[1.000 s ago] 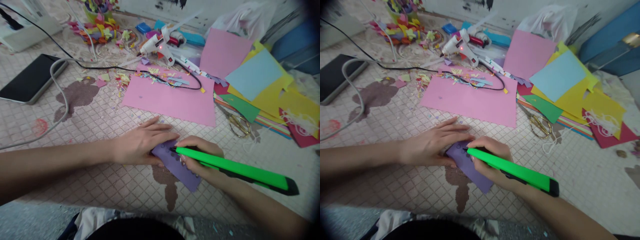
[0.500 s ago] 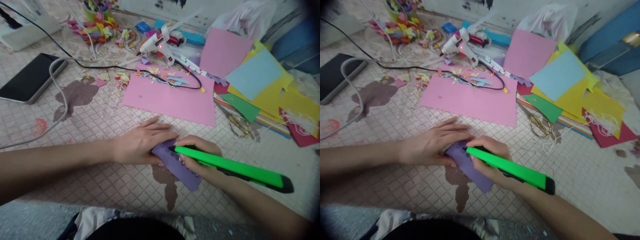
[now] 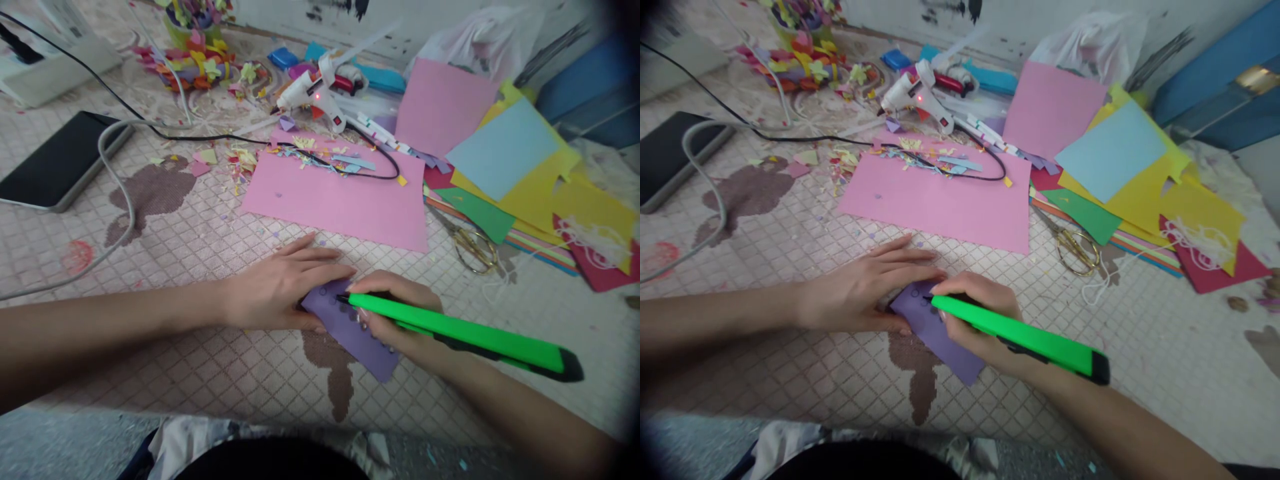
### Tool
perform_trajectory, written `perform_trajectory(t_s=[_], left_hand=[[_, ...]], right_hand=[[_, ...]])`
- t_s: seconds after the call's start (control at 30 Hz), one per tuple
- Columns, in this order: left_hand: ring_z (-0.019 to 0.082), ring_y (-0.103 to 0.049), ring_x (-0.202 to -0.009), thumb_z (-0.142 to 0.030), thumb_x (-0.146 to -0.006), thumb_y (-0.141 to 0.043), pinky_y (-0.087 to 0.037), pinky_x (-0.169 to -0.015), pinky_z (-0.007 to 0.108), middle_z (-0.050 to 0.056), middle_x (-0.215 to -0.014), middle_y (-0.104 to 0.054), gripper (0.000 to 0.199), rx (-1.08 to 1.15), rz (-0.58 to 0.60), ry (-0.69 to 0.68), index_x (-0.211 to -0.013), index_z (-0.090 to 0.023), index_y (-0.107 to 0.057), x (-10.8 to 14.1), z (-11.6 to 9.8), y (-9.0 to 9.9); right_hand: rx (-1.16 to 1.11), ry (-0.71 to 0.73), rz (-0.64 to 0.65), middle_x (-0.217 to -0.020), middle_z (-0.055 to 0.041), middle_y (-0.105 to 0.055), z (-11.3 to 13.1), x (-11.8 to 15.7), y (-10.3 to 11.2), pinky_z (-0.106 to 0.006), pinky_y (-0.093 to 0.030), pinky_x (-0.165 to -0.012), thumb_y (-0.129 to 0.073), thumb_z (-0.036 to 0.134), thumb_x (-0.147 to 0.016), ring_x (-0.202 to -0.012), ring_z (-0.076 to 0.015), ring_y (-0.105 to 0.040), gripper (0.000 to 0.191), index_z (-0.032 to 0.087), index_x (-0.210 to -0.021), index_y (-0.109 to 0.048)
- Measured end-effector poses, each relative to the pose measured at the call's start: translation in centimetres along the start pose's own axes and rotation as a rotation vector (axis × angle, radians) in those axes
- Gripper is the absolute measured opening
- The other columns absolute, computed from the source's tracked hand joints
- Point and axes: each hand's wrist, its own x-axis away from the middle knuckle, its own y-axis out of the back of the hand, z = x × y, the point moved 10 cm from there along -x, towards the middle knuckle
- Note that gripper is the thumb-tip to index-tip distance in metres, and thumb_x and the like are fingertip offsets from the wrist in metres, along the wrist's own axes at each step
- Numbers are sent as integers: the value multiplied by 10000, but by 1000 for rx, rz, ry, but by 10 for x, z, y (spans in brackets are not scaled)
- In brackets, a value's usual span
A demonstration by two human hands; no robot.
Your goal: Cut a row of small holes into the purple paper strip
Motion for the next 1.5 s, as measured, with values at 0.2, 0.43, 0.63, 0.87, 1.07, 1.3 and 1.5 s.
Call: perform_trajectory(t_s=[0.2,0.43,0.63,0.87,1.07,1.3,1.5], left_hand=[[295,-414,-1369,-484,-853,-673,-182,-1177,562,154,-1372,-550,698,7,7,9,-1404,-173,-376,0,0,0],[301,-413,-1369,-470,-865,-663,-177,-1176,569,163,-1368,-552,672,13,3,1,-1389,-151,-387,0,-1,1],[301,-404,-1376,-458,-858,-674,-170,-1177,572,160,-1382,-540,686,22,10,5,-1404,-176,-370,0,0,0],[302,-409,-1371,-464,-868,-658,-176,-1177,571,163,-1377,-544,671,15,6,-4,-1394,-159,-375,0,-1,1],[303,-412,-1370,-453,-874,-653,-179,-1177,570,167,-1369,-550,659,13,1,-6,-1393,-157,-375,0,-2,1],[302,-419,-1365,-448,-869,-662,-174,-1182,563,176,-1365,-551,660,6,-4,-13,-1381,-133,-388,0,-2,1],[303,-420,-1364,-466,-875,-649,-179,-1177,571,170,-1367,-551,658,-1,-4,-11,-1384,-142,-388,0,-1,2]], right_hand=[[16,-36,-23,-823,0,-703,-8,1,1,-237,-526,-624,-601,123,-816,-676,-117,-654,177,226,-947,-663],[46,-21,-14,-815,-3,-709,-3,-2,-1,-232,-512,-585,-591,122,-810,-652,-115,-646,172,223,-930,-661],[52,-8,-1,-843,-15,-719,-1,-2,-1,-237,-523,-606,-588,130,-815,-712,-131,-665,168,218,-935,-665],[71,14,-17,-832,-15,-721,1,-3,-1,-243,-535,-634,-583,123,-811,-731,-137,-675,164,221,-913,-665],[72,1,-6,-836,-17,-726,-1,-3,-3,-246,-535,-634,-585,123,-809,-727,-135,-677,168,222,-922,-661],[80,21,38,-872,-29,-725,4,-3,-4,-258,-539,-691,-582,117,-822,-785,-143,-678,186,217,-958,-661],[31,12,11,-853,-13,-715,0,-2,-2,-238,-532,-662,-583,111,-822,-749,-128,-673,179,213,-946,-662]])
